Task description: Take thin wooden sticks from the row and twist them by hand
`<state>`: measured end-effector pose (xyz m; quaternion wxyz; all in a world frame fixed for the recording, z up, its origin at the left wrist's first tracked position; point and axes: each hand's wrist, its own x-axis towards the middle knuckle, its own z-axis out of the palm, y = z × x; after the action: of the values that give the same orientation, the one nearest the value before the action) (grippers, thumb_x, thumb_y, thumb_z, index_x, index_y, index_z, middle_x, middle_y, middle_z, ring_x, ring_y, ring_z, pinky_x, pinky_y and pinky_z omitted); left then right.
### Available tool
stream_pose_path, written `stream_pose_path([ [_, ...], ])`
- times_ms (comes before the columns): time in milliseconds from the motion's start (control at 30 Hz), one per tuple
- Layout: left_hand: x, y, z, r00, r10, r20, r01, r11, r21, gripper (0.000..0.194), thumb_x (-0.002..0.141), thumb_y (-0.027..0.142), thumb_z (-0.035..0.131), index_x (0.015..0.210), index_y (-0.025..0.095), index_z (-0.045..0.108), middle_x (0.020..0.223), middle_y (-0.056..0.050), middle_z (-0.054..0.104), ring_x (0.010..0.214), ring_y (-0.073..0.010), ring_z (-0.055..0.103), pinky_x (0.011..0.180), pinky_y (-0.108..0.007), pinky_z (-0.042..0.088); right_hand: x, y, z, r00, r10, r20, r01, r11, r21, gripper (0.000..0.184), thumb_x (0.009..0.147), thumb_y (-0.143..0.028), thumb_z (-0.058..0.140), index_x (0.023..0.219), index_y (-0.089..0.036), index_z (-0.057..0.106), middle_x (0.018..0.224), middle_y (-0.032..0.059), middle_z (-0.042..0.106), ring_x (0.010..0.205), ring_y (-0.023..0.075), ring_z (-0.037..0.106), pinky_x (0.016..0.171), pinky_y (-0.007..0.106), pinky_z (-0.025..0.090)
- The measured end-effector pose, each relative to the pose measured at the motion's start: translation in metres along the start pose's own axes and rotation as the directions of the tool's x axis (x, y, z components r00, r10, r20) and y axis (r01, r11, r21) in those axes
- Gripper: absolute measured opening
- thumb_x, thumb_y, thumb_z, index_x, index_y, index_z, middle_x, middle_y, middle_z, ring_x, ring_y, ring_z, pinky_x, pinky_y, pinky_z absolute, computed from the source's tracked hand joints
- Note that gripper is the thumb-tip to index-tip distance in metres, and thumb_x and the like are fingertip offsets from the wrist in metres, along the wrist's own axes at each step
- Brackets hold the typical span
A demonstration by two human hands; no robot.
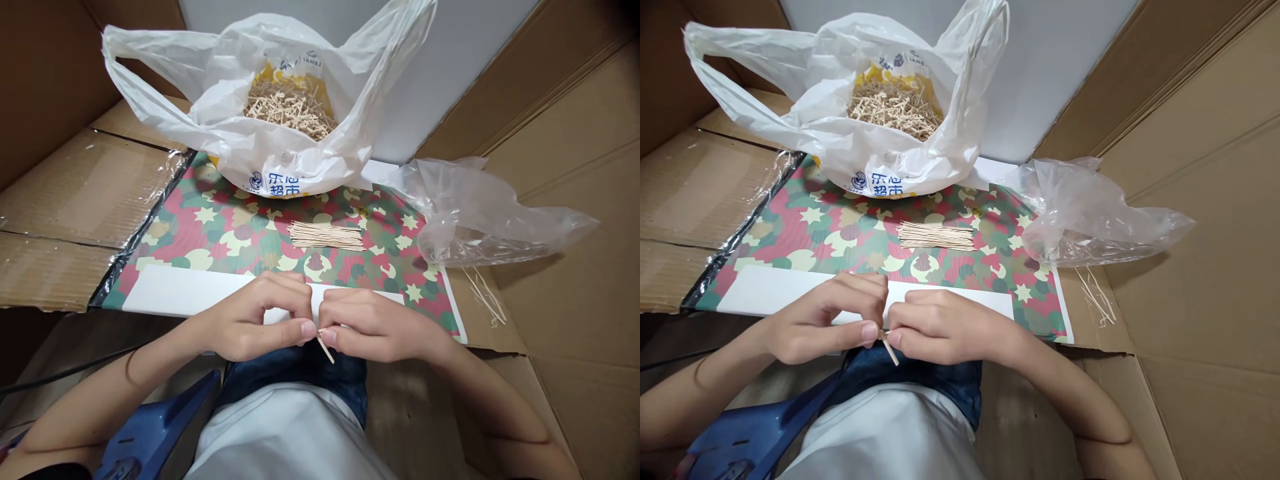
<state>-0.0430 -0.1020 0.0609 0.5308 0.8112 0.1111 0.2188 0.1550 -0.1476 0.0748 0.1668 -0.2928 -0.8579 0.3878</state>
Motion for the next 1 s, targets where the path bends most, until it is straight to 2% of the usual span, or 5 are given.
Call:
stream_pose_path([
  [167,-0.003,0.004,0.005,0.995,-0.100,-0.016,0.095,0.979,-0.180,0.032,0.083,0.028,0.050,0.052,0.019,0.052,0.050,-0.002,0.053,0.052,-0.0139,0.047,0.055,-0.029,0.039,-0.001,-0.004,0.007,0.973,-0.199,-0.116,0.169,0.959,-0.227,0.027,0.089,-0.019,0.030,0.064,-0.021,0.039,0.056,-0.0008,0.040,0.056,0.0137,0.035,0.055,0.028,0.032],
  [367,-0.005,0.012,0.013,0.983,-0.152,-0.106,0.117,0.953,-0.281,0.040,0.080,0.037,0.053,0.044,0.018,0.048,0.042,0.000,0.043,0.046,-0.0113,0.039,0.046,-0.028,0.034,-0.001,-0.005,0.016,0.921,-0.318,-0.225,0.228,0.908,-0.351,0.026,0.081,-0.011,0.033,0.057,-0.022,0.033,0.049,-0.0022,0.035,0.049,0.0136,0.030,0.050,0.030,0.027],
  [633,-0.009,0.015,0.015,0.987,-0.163,-0.012,0.155,0.954,-0.257,0.038,0.081,0.034,0.050,0.047,0.018,0.044,0.046,0.000,0.036,0.048,-0.0125,0.034,0.048,-0.029,0.030,-0.008,-0.004,0.025,0.903,-0.338,-0.263,0.238,0.907,-0.349,0.025,0.075,-0.008,0.034,0.056,-0.023,0.028,0.047,-0.0031,0.030,0.046,0.0139,0.024,0.047,0.030,0.023],
  [767,-0.006,0.008,0.010,0.991,-0.132,0.012,0.132,0.973,-0.191,0.034,0.082,0.030,0.048,0.050,0.018,0.045,0.048,0.000,0.039,0.049,-0.0122,0.037,0.050,-0.028,0.031,-0.010,0.002,0.022,0.920,-0.304,-0.246,0.212,0.916,-0.339,0.021,0.076,-0.008,0.034,0.060,-0.022,0.034,0.048,-0.0022,0.035,0.048,0.0146,0.030,0.049,0.030,0.026],
  [1000,-0.011,-0.005,0.008,0.974,-0.029,-0.224,0.050,0.995,0.087,0.015,0.079,0.028,0.051,0.073,0.016,0.055,0.067,-0.003,0.054,0.064,-0.0149,0.047,0.064,-0.029,0.039,-0.012,0.012,0.012,0.944,-0.204,-0.260,0.060,0.880,-0.471,0.022,0.086,-0.018,0.035,0.067,-0.019,0.046,0.057,0.0011,0.048,0.057,0.0151,0.038,0.054,0.031,0.026],
])
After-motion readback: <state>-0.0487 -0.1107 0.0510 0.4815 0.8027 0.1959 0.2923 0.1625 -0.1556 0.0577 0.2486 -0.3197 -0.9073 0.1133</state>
